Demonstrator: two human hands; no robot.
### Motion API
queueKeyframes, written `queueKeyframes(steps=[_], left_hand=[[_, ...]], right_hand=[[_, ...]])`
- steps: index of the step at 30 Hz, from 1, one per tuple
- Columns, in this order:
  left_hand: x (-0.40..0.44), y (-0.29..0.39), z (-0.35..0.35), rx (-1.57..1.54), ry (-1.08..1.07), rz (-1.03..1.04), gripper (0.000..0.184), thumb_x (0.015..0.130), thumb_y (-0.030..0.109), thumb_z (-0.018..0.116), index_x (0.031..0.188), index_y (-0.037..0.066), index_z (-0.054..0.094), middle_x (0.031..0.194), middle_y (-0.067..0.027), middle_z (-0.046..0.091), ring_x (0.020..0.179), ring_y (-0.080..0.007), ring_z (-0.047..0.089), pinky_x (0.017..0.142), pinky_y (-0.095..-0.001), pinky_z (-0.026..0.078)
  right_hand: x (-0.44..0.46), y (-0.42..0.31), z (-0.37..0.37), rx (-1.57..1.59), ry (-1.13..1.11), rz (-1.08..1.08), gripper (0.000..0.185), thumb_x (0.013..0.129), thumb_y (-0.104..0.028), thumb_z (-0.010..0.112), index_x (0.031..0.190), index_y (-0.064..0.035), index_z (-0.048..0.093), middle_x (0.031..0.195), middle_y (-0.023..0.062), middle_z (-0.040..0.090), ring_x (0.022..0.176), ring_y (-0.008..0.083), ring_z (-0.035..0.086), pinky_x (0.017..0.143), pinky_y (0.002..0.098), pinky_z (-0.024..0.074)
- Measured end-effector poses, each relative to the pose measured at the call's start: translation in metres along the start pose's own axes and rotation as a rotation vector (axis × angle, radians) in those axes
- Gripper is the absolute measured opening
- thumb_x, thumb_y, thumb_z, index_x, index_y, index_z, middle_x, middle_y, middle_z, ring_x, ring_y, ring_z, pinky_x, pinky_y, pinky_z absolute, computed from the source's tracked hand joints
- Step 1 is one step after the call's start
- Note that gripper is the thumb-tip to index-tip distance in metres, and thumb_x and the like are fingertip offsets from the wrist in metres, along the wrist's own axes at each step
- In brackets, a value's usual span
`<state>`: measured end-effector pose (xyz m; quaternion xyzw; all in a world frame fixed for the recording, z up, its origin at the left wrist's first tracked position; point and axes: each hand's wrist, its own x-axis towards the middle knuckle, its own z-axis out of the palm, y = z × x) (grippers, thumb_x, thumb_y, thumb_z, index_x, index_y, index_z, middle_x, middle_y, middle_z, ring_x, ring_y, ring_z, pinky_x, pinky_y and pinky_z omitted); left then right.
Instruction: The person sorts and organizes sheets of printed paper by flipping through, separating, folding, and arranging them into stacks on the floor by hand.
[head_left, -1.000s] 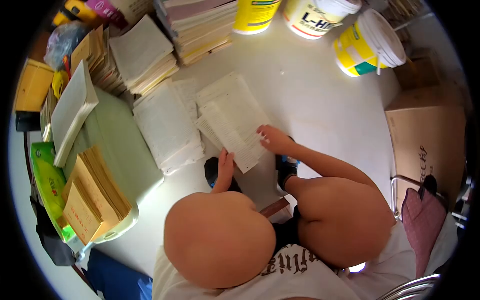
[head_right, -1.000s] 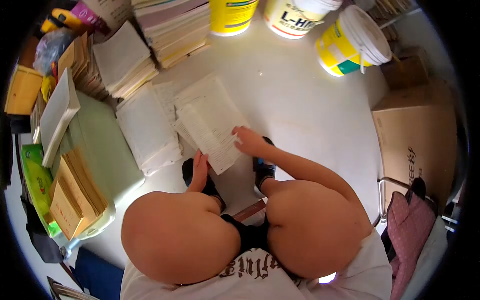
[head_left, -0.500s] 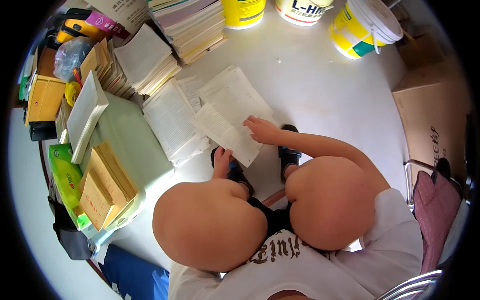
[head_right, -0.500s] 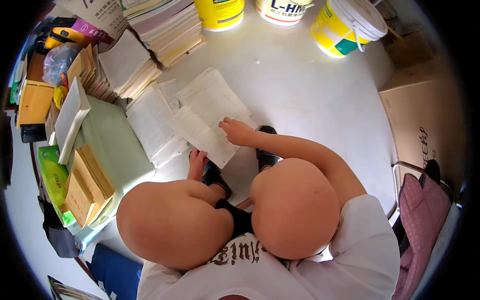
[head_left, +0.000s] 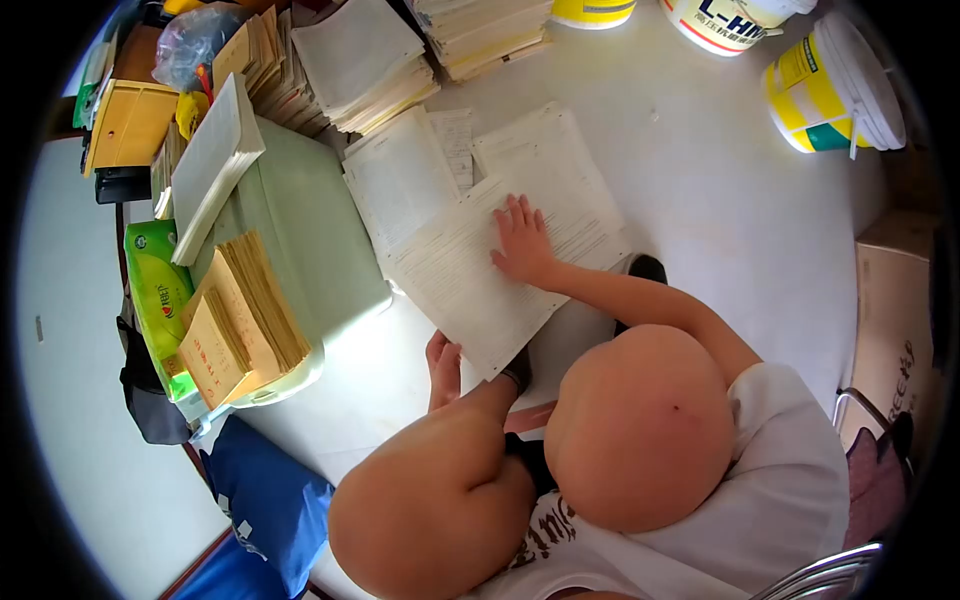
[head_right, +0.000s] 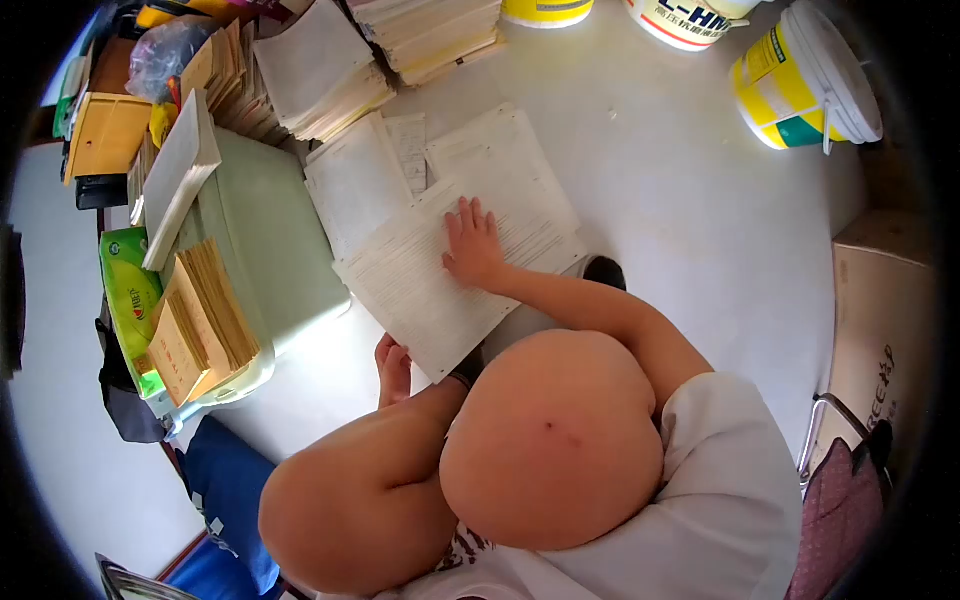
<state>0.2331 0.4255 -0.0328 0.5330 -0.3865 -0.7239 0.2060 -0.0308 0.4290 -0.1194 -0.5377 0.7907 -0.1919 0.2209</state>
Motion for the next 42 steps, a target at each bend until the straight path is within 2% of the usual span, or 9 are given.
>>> queueKeyframes(steps=[5, 9, 15, 17, 19, 25, 31, 35, 42], left_hand=[[0.001, -0.021, -0.016, 0.001, -0.135, 0.062, 0.01, 0.085, 0.002, 0.051, 0.091, 0.006, 0.058, 0.08, 0.0027, 0.058, 0.075, -0.008, 0.048, 0.07, -0.0246, 0.037], [0.002, -0.003, -0.009, 0.1, 0.064, 0.209, 0.018, 0.087, -0.008, 0.047, 0.093, 0.005, 0.058, 0.092, -0.0022, 0.062, 0.085, -0.0108, 0.056, 0.082, -0.0269, 0.046], [0.021, 0.026, -0.005, 0.297, 0.285, 0.387, 0.018, 0.088, -0.007, 0.051, 0.102, 0.002, 0.059, 0.102, -0.0095, 0.065, 0.095, -0.019, 0.064, 0.088, -0.0361, 0.054], [0.034, 0.052, 0.014, 0.794, 0.253, 0.715, 0.025, 0.084, -0.009, 0.055, 0.107, 0.0, 0.06, 0.103, -0.0132, 0.064, 0.099, -0.0264, 0.063, 0.089, -0.0392, 0.052], [0.045, 0.089, 0.039, 1.019, 0.155, 0.897, 0.033, 0.082, -0.004, 0.06, 0.114, 0.003, 0.062, 0.118, -0.0177, 0.06, 0.116, -0.0374, 0.055, 0.104, -0.0475, 0.043], [0.088, 0.154, 0.106, 1.297, 0.032, 1.289, 0.036, 0.078, -0.003, 0.062, 0.112, 0.008, 0.066, 0.131, -0.0151, 0.056, 0.128, -0.0362, 0.051, 0.118, -0.0558, 0.031], [0.169, 0.114, 0.165, 1.465, -0.479, 1.105, 0.043, 0.083, 0.007, 0.064, 0.126, 0.002, 0.063, 0.143, -0.016, 0.054, 0.138, -0.0354, 0.05, 0.119, -0.0545, 0.036], [0.229, 0.054, 0.193, 1.593, -0.542, 1.252, 0.053, 0.084, 0.012, 0.067, 0.136, 0.001, 0.058, 0.152, -0.0183, 0.048, 0.142, -0.0377, 0.046, 0.116, -0.0529, 0.041], [0.242, 0.037, 0.218, 1.607, -0.409, 0.972, 0.069, 0.084, 0.035, 0.076, 0.141, 0.004, 0.053, 0.162, -0.0201, 0.038, 0.145, -0.0388, 0.041, 0.116, -0.0564, 0.04]], right_hand=[[0.01, -0.006, 0.012, -0.261, -0.007, 0.049, 0.074, 0.095, -0.028, 0.065, 0.158, -0.0025, 0.035, 0.168, 0.0307, 0.018, 0.154, 0.0526, 0.018, 0.122, 0.0666, 0.0202], [0.014, -0.008, 0.009, -0.25, 0.002, 0.039, 0.072, 0.095, -0.017, 0.063, 0.16, -0.0044, 0.034, 0.168, 0.03, 0.018, 0.155, 0.0526, 0.017, 0.12, 0.0686, 0.0216], [0.033, 0.014, -0.008, -0.29, 0.104, -0.044, 0.054, 0.091, -0.007, 0.062, 0.143, -0.0021, 0.05, 0.145, 0.0293, 0.052, 0.136, 0.0465, 0.053, 0.096, 0.0558, 0.0544], [0.046, 0.017, -0.069, 0.08, -0.139, 0.226, 0.04, 0.091, -0.008, 0.061, 0.13, -0.0034, 0.059, 0.115, 0.0263, 0.069, 0.109, 0.0426, 0.069, 0.081, 0.0501, 0.0581], [0.055, 0.042, -0.096, 0.247, -0.018, 0.289, 0.039, 0.094, -0.013, 0.059, 0.133, -0.0104, 0.063, 0.102, 0.0275, 0.072, 0.1, 0.0432, 0.07, 0.089, 0.0504, 0.0559], [0.086, 0.121, -0.198, 0.047, 0.149, 0.255, 0.035, 0.095, -0.016, 0.059, 0.128, -0.0113, 0.067, 0.113, 0.023, 0.073, 0.106, 0.0429, 0.069, 0.09, 0.0535, 0.0546], [0.108, 0.145, -0.237, -0.138, 0.012, 0.312, 0.038, 0.096, -0.015, 0.057, 0.132, -0.0133, 0.067, 0.116, 0.0181, 0.074, 0.107, 0.0393, 0.07, 0.091, 0.0511, 0.0564], [0.116, 0.151, -0.237, -0.147, 0.013, 0.252, 0.039, 0.095, -0.018, 0.061, 0.133, -0.0139, 0.067, 0.119, 0.0157, 0.074, 0.11, 0.0372, 0.069, 0.092, 0.0492, 0.0564], [0.158, 0.233, -0.251, -0.27, -0.102, 0.153, 0.041, 0.094, -0.025, 0.064, 0.134, -0.0171, 0.067, 0.125, 0.0109, 0.073, 0.116, 0.0347, 0.068, 0.097, 0.0478, 0.0556]])
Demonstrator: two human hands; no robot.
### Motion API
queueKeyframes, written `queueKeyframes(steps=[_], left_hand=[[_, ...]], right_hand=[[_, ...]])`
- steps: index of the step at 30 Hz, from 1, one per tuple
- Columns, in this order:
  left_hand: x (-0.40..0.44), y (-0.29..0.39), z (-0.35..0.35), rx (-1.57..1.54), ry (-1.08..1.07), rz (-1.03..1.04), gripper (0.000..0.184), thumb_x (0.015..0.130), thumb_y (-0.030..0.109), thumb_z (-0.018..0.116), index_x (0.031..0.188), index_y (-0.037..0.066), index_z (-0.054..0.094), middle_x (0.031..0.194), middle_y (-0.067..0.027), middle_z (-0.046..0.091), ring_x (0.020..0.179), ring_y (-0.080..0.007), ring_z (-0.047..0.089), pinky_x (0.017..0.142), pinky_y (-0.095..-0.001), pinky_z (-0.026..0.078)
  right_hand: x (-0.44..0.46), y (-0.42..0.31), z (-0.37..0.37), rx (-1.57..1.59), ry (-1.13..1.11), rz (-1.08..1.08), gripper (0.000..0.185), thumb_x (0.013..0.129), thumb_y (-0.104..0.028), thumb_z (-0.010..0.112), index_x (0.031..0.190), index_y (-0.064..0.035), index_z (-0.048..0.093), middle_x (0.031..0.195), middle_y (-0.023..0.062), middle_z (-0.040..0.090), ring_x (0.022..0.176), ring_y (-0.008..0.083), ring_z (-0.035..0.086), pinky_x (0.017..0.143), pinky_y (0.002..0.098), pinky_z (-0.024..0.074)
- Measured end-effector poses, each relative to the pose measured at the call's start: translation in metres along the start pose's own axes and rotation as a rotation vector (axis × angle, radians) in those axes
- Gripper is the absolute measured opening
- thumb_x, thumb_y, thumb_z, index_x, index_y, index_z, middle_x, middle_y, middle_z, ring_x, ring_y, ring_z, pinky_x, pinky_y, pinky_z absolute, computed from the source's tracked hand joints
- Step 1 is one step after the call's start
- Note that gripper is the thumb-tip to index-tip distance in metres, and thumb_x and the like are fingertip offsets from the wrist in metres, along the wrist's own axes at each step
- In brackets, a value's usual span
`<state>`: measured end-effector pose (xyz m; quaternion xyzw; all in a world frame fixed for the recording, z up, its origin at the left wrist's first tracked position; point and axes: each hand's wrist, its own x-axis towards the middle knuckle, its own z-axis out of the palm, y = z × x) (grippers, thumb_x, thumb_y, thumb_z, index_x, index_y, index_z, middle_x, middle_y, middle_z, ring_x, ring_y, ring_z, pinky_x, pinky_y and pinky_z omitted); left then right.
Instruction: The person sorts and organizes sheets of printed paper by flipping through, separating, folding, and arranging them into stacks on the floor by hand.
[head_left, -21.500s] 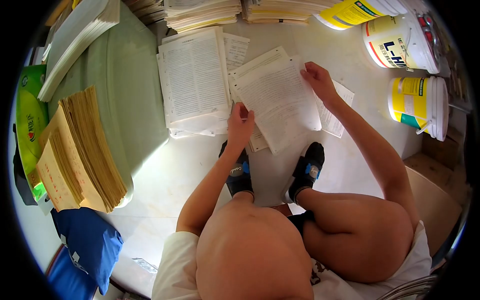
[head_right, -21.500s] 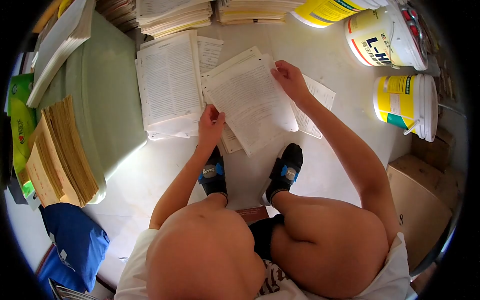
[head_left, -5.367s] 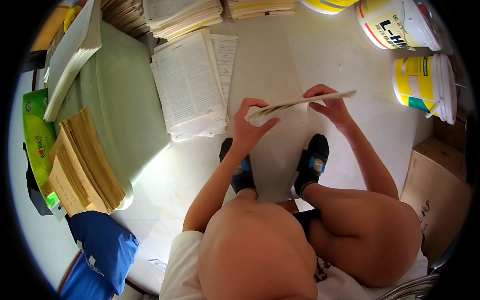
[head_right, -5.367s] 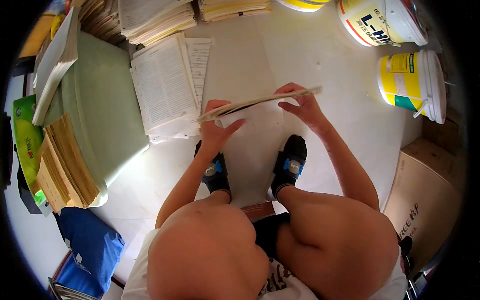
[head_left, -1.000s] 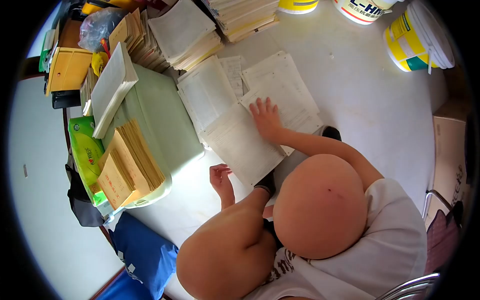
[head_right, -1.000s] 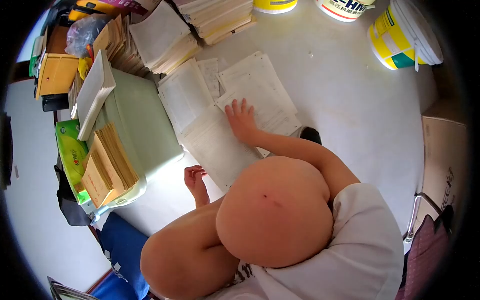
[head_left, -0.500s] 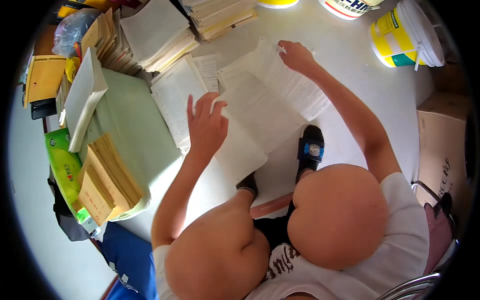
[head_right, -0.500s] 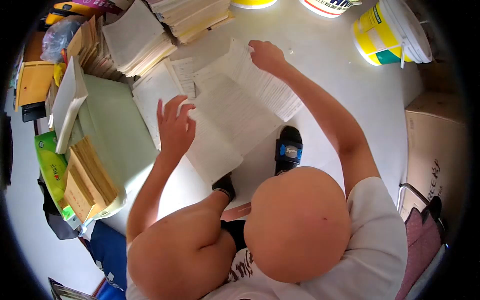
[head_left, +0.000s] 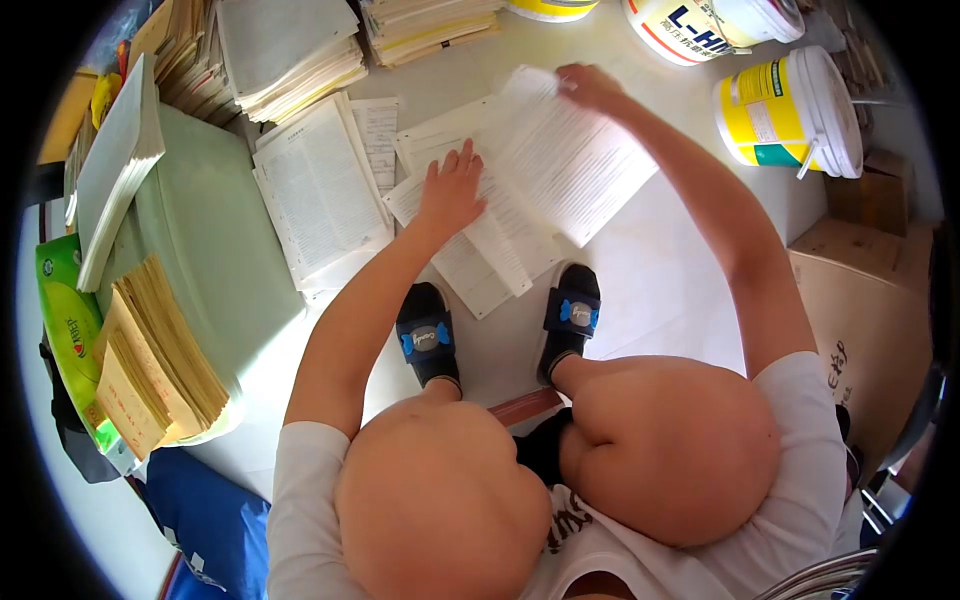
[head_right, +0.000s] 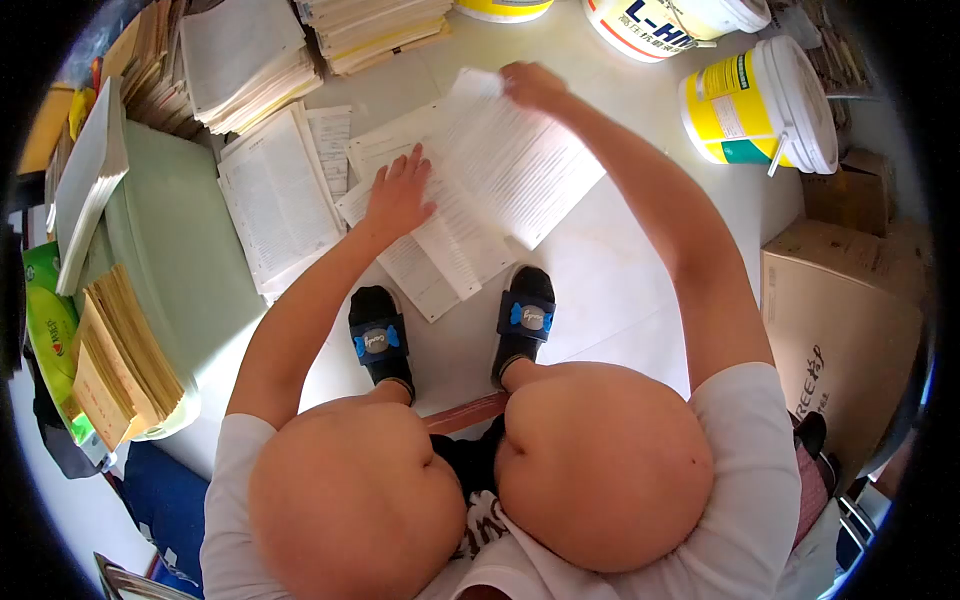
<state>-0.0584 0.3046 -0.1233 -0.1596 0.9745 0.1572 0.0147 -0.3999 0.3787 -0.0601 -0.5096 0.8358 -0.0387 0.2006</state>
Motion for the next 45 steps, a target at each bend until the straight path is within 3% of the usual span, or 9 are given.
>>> queueKeyframes(steps=[4, 11, 13, 17, 25, 33, 37, 40, 45], left_hand=[[0.009, -0.002, 0.002, 0.048, -0.025, 0.007, 0.068, 0.084, 0.038, 0.078, 0.138, 0.005, 0.055, 0.161, -0.0201, 0.039, 0.138, -0.0377, 0.046, 0.114, -0.059, 0.04], [-0.03, -0.013, -0.012, -0.059, 0.228, -0.009, 0.051, 0.094, 0.028, 0.07, 0.137, 0.006, 0.056, 0.156, -0.0241, 0.042, 0.139, -0.0397, 0.044, 0.115, -0.0581, 0.035], [-0.061, -0.009, -0.03, -0.437, 0.586, -0.262, 0.044, 0.098, 0.022, 0.066, 0.136, 0.004, 0.054, 0.15, -0.025, 0.046, 0.139, -0.0427, 0.043, 0.118, -0.0573, 0.031], [-0.118, 0.013, -0.014, -0.545, 0.624, -0.324, 0.044, 0.097, 0.017, 0.066, 0.136, 0.002, 0.052, 0.145, -0.0253, 0.048, 0.137, -0.0448, 0.042, 0.116, -0.0551, 0.032], [-0.151, 0.046, 0.017, -0.833, 0.386, -0.704, 0.037, 0.093, 0.006, 0.062, 0.128, 0.0, 0.053, 0.136, -0.0227, 0.049, 0.121, -0.0397, 0.051, 0.101, -0.048, 0.046], [-0.138, 0.032, 0.043, -0.885, 0.508, -0.733, 0.034, 0.097, 0.012, 0.064, 0.126, -0.004, 0.057, 0.117, -0.0218, 0.059, 0.11, -0.0353, 0.059, 0.095, -0.0443, 0.048], [-0.13, 0.041, 0.021, -1.006, 0.462, -0.803, 0.031, 0.099, 0.017, 0.065, 0.12, -0.005, 0.057, 0.107, -0.0214, 0.059, 0.103, -0.0388, 0.059, 0.092, -0.0472, 0.047], [-0.126, 0.029, 0.032, -0.587, 0.333, -0.634, 0.036, 0.097, 0.017, 0.067, 0.123, -0.005, 0.057, 0.112, -0.0218, 0.062, 0.107, -0.0401, 0.061, 0.1, -0.0465, 0.046], [-0.097, 0.024, 0.027, -0.593, 0.44, -0.59, 0.028, 0.093, 0.011, 0.067, 0.114, -0.004, 0.056, 0.119, -0.0217, 0.055, 0.112, -0.0426, 0.053, 0.097, -0.0508, 0.044]], right_hand=[[0.017, 0.051, -0.056, -0.043, 0.293, 0.468, 0.04, 0.093, -0.026, 0.059, 0.133, -0.0201, 0.066, 0.122, 0.0157, 0.073, 0.116, 0.0352, 0.069, 0.096, 0.0507, 0.055], [-0.059, -0.048, -0.105, -0.258, 0.398, 0.269, 0.037, 0.101, -0.032, 0.058, 0.135, -0.0161, 0.061, 0.112, 0.0152, 0.075, 0.103, 0.0379, 0.072, 0.089, 0.0514, 0.0564], [-0.091, -0.08, -0.102, -0.285, 0.44, 0.22, 0.033, 0.103, -0.029, 0.056, 0.132, -0.0158, 0.062, 0.103, 0.0126, 0.076, 0.095, 0.0367, 0.073, 0.083, 0.0509, 0.0573], [-0.144, -0.126, -0.081, -0.229, 0.695, -0.005, 0.021, 0.104, -0.025, 0.053, 0.119, -0.0173, 0.065, 0.102, 0.0052, 0.07, 0.081, 0.034, 0.072, 0.068, 0.0496, 0.0578], [-0.174, -0.213, 0.061, 0.047, 0.144, -0.285, 0.03, 0.088, -0.004, 0.06, 0.118, -0.0022, 0.057, 0.104, 0.0169, 0.064, 0.081, 0.0357, 0.073, 0.064, 0.0457, 0.0581], [-0.17, -0.198, 0.149, 0.692, -0.143, -0.221, 0.054, 0.084, -0.026, 0.079, 0.128, -0.0013, 0.058, 0.117, 0.0214, 0.06, 0.109, 0.0387, 0.064, 0.09, 0.0504, 0.0541], [-0.145, -0.141, 0.144, 0.108, 0.227, -0.077, 0.06, 0.086, -0.026, 0.078, 0.137, -0.0036, 0.056, 0.143, 0.0209, 0.049, 0.125, 0.0387, 0.054, 0.097, 0.0498, 0.0522], [-0.136, -0.091, 0.13, -0.006, 0.176, 0.1, 0.059, 0.083, -0.028, 0.081, 0.131, -0.0046, 0.055, 0.136, 0.0225, 0.051, 0.123, 0.0402, 0.055, 0.089, 0.0532, 0.0543], [-0.148, -0.057, 0.131, 0.074, 0.083, 0.191, 0.048, 0.085, -0.034, 0.081, 0.116, -0.0057, 0.057, 0.122, 0.0191, 0.057, 0.112, 0.0401, 0.063, 0.084, 0.0527, 0.0548]])
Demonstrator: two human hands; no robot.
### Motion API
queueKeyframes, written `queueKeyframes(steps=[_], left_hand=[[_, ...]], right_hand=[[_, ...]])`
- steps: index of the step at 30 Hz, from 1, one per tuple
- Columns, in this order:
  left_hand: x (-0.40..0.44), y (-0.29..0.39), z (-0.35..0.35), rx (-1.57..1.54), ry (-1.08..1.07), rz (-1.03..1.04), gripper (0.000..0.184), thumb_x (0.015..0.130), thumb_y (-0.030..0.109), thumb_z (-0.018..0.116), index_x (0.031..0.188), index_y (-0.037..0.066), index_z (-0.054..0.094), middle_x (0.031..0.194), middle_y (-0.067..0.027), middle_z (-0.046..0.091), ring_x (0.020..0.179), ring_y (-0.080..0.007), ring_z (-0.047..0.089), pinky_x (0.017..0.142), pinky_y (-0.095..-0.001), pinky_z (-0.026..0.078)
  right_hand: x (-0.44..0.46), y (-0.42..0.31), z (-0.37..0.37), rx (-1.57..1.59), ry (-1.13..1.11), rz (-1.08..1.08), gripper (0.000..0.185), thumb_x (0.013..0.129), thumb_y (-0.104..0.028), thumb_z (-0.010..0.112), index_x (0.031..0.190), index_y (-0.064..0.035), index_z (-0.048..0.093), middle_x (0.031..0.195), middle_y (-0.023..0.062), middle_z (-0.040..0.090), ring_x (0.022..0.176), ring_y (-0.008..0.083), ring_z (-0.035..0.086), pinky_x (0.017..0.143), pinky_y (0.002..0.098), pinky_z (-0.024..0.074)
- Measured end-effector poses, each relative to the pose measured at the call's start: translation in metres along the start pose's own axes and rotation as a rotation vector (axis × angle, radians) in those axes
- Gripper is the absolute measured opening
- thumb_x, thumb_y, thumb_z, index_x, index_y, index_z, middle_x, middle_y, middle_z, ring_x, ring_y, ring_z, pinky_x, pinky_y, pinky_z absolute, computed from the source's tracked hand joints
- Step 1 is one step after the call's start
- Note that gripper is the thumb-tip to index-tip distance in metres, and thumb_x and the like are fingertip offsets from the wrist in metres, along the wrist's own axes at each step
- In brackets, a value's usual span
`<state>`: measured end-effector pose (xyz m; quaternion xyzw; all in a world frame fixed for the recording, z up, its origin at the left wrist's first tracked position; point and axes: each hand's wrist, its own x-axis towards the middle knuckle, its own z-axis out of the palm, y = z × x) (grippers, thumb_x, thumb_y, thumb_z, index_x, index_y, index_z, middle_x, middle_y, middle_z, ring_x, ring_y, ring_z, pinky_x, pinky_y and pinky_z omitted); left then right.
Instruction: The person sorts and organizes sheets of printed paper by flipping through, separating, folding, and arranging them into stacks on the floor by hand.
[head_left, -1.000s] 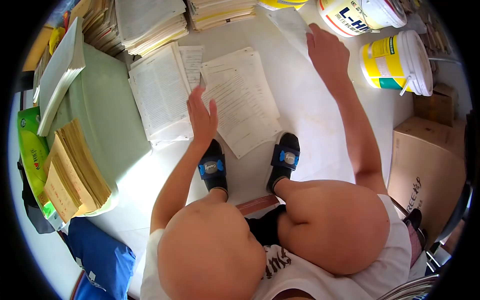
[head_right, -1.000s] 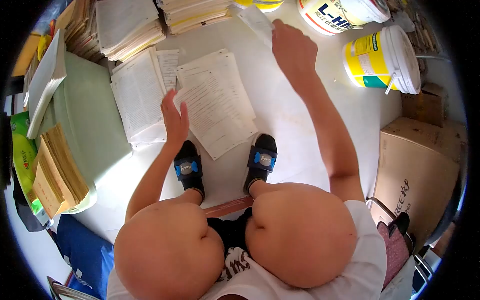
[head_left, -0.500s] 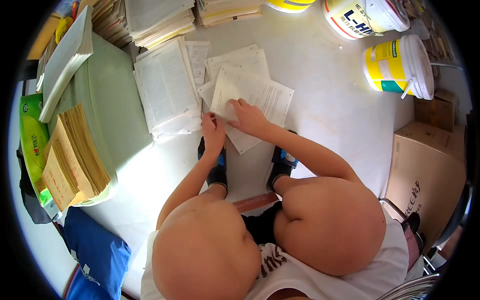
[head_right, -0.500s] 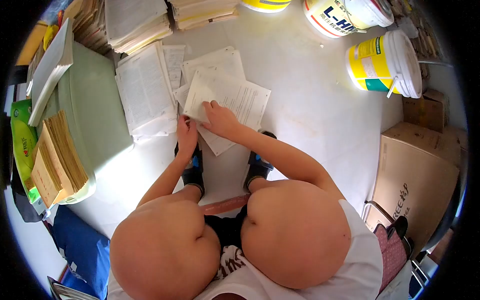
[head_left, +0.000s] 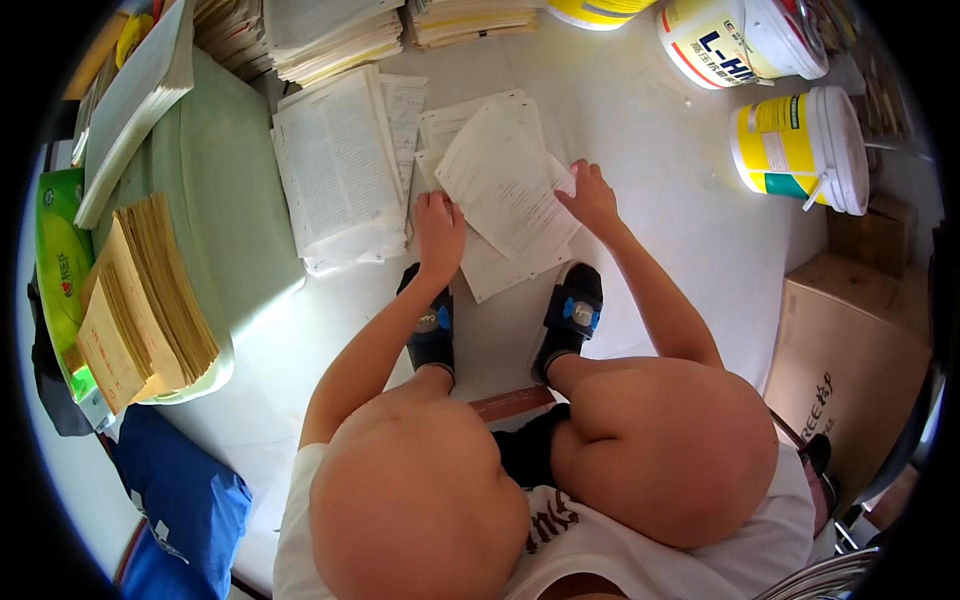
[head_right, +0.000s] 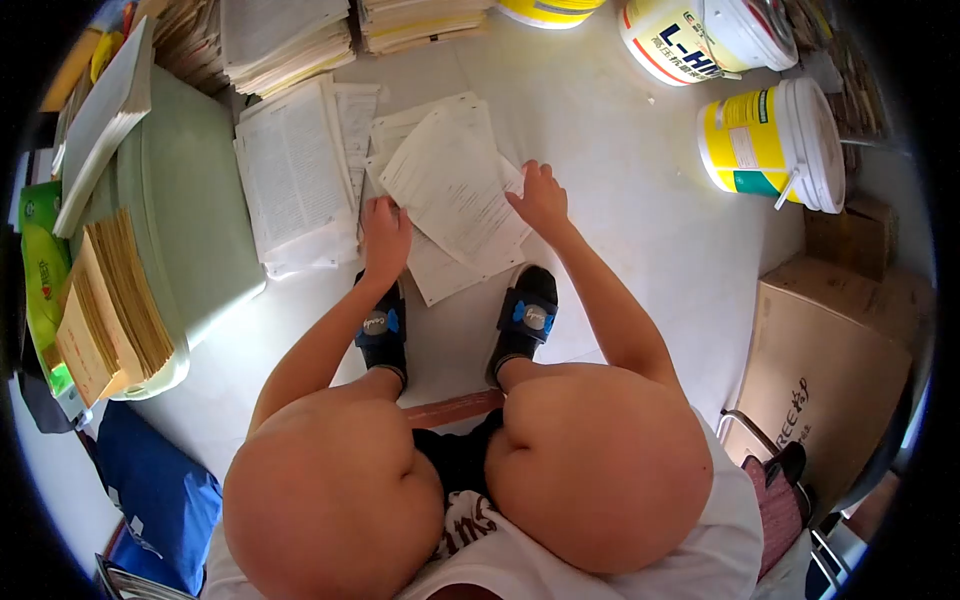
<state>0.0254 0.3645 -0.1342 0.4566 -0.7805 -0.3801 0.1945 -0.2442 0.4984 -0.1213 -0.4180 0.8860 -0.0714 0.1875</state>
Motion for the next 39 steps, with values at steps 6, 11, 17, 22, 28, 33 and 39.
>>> queueKeyframes(steps=[6, 11, 17, 22, 28, 33, 39], left_hand=[[0.008, 0.015, -0.002, 0.077, 0.012, 0.059, 0.042, 0.09, 0.008, 0.066, 0.124, -0.006, 0.048, 0.134, -0.0274, 0.048, 0.121, -0.0485, 0.046, 0.107, -0.0532, 0.041], [0.009, 0.004, 0.006, 0.133, -0.083, 0.204, 0.048, 0.085, 0.005, 0.067, 0.126, -0.008, 0.047, 0.139, -0.032, 0.042, 0.124, -0.0508, 0.044, 0.107, -0.056, 0.042], [0.004, 0.011, 0.007, 0.101, -0.027, 0.144, 0.045, 0.086, 0.009, 0.07, 0.124, -0.004, 0.051, 0.132, -0.0285, 0.047, 0.125, -0.0475, 0.044, 0.107, -0.0562, 0.041], [0.004, 0.006, 0.002, -0.133, 0.068, -0.024, 0.06, 0.088, 0.006, 0.071, 0.14, 0.0, 0.041, 0.143, -0.026, 0.042, 0.13, -0.0431, 0.045, 0.108, -0.0515, 0.042], [-0.005, 0.024, 0.001, -0.473, 0.059, -0.111, 0.056, 0.092, 0.009, 0.069, 0.141, -0.001, 0.045, 0.12, -0.0235, 0.062, 0.109, -0.0419, 0.065, 0.101, -0.0461, 0.051], [-0.011, 0.013, 0.008, -0.192, -0.223, -0.066, 0.046, 0.09, 0.005, 0.065, 0.134, -0.004, 0.054, 0.118, -0.0251, 0.064, 0.107, -0.0456, 0.064, 0.102, -0.0509, 0.05], [-0.017, 0.003, 0.018, 0.11, -0.048, 0.153, 0.044, 0.085, 0.003, 0.065, 0.127, -0.007, 0.06, 0.148, -0.0309, 0.037, 0.133, -0.0504, 0.04, 0.111, -0.0557, 0.041]], right_hand=[[-0.032, 0.004, 0.015, 0.069, -0.186, 0.056, 0.055, 0.083, -0.038, 0.082, 0.12, -0.0081, 0.054, 0.119, 0.0174, 0.059, 0.109, 0.0395, 0.064, 0.081, 0.0507, 0.0541], [-0.054, -0.023, 0.007, -0.088, 0.186, 0.052, 0.07, 0.08, -0.034, 0.087, 0.132, -0.0057, 0.052, 0.123, 0.0181, 0.059, 0.118, 0.0401, 0.058, 0.088, 0.0508, 0.0541], [-0.038, -0.014, -0.002, 0.123, -0.117, 0.225, 0.08, 0.076, -0.037, 0.09, 0.135, -0.0024, 0.048, 0.126, 0.0197, 0.059, 0.118, 0.0386, 0.057, 0.09, 0.0508, 0.0539], [-0.043, -0.005, 0.007, 0.022, -0.136, 0.192, 0.059, 0.076, -0.044, 0.089, 0.112, -0.0051, 0.063, 0.116, 0.0165, 0.06, 0.113, 0.0343, 0.06, 0.088, 0.0462, 0.0538], [-0.073, -0.021, 0.007, 0.055, -0.167, 0.159, 0.048, 0.078, -0.049, 0.086, 0.088, -0.0063, 0.066, 0.116, 0.0162, 0.057, 0.112, 0.0366, 0.059, 0.089, 0.0482, 0.0535], [-0.076, -0.026, 0.006, 0.059, -0.211, 0.152, 0.046, 0.081, -0.043, 0.085, 0.099, -0.005, 0.065, 0.118, 0.0173, 0.056, 0.113, 0.0378, 0.058, 0.091, 0.0475, 0.0531], [-0.066, -0.002, 0.022, 0.164, 0.083, 0.07, 0.063, 0.085, -0.035, 0.083, 0.131, -0.0036, 0.054, 0.125, 0.021, 0.055, 0.118, 0.0406, 0.054, 0.1, 0.0484, 0.0484]])
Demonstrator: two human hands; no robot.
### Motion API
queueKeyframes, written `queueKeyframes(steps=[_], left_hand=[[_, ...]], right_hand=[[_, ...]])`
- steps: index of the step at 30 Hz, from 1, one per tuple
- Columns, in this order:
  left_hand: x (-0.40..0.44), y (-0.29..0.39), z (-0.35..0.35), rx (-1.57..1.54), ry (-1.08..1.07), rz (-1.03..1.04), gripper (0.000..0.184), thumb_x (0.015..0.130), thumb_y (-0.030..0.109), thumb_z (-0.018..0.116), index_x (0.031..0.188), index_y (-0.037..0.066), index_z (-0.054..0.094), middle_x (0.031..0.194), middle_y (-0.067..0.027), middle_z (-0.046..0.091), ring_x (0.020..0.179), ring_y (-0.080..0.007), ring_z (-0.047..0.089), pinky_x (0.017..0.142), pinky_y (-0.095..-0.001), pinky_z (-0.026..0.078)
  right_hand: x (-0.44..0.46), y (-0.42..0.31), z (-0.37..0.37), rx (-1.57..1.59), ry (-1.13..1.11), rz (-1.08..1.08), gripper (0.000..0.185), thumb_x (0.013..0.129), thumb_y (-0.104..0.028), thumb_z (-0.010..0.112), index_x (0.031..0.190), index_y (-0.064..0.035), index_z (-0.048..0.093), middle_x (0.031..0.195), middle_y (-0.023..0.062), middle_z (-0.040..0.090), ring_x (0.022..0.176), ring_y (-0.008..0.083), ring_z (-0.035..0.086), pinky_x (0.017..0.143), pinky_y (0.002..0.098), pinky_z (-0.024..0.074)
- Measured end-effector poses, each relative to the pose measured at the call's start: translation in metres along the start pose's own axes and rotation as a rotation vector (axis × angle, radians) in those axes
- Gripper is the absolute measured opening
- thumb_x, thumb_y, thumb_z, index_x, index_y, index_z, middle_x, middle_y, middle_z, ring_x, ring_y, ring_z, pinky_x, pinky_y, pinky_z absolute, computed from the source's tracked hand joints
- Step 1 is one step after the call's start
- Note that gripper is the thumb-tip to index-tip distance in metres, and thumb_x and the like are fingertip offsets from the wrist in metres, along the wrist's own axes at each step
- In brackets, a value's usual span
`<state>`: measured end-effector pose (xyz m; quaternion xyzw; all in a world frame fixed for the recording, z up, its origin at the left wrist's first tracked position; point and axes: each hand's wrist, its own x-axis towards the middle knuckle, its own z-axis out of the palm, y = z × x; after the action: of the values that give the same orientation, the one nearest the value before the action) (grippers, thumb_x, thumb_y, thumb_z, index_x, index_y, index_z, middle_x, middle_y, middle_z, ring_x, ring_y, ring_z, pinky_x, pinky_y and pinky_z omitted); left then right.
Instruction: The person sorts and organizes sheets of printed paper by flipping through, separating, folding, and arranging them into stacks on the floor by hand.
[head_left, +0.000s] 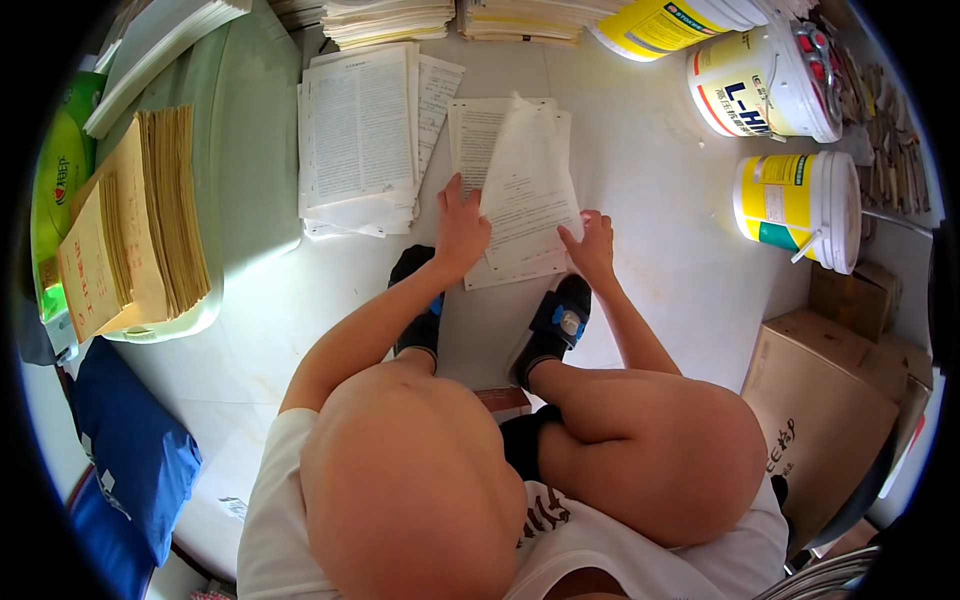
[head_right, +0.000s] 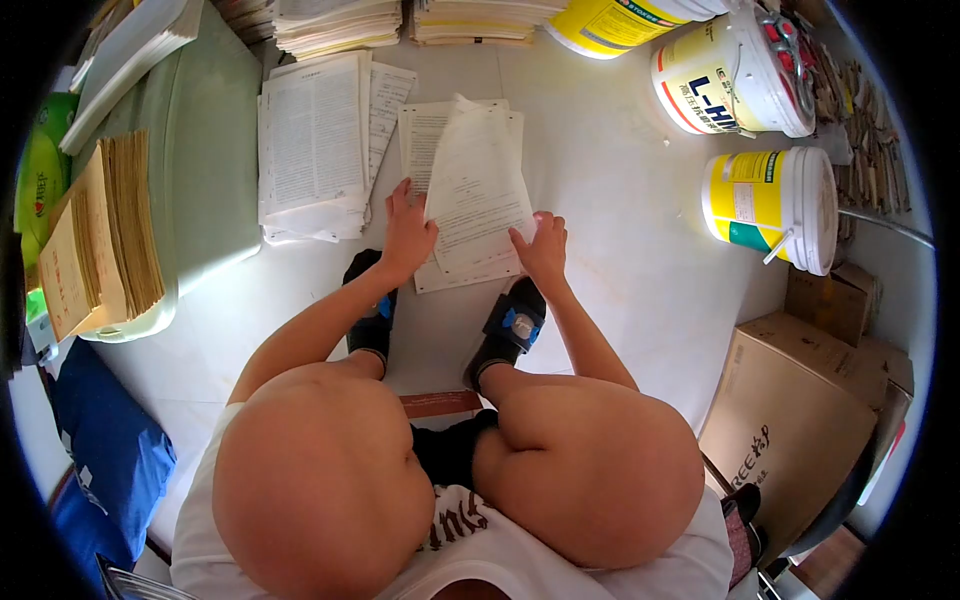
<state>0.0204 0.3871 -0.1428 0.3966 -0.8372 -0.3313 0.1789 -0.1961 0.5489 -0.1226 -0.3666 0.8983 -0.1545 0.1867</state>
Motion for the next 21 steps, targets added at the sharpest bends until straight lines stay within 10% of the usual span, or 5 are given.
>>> queueKeyframes(steps=[11, 21], left_hand=[[0.008, 0.004, -0.005, -0.151, 0.046, -0.171, 0.046, 0.082, 0.005, 0.07, 0.124, -0.01, 0.056, 0.138, -0.0295, 0.039, 0.125, -0.048, 0.042, 0.107, -0.0519, 0.042], [-0.033, 0.002, -0.013, -0.644, 0.065, -0.647, 0.069, 0.088, 0.013, 0.074, 0.145, -0.003, 0.038, 0.128, -0.0195, 0.054, 0.11, -0.0253, 0.062, 0.094, -0.0389, 0.054]], right_hand=[[-0.01, -0.035, 0.001, -0.149, 0.004, 0.025, 0.077, 0.079, -0.032, 0.088, 0.139, -0.0012, 0.049, 0.137, 0.0202, 0.047, 0.122, 0.0438, 0.051, 0.099, 0.05, 0.05], [-0.015, -0.03, -0.008, -0.022, -0.091, 0.082, 0.081, 0.08, -0.032, 0.086, 0.144, -0.005, 0.045, 0.135, 0.0189, 0.047, 0.122, 0.0402, 0.057, 0.098, 0.0483, 0.0521]])
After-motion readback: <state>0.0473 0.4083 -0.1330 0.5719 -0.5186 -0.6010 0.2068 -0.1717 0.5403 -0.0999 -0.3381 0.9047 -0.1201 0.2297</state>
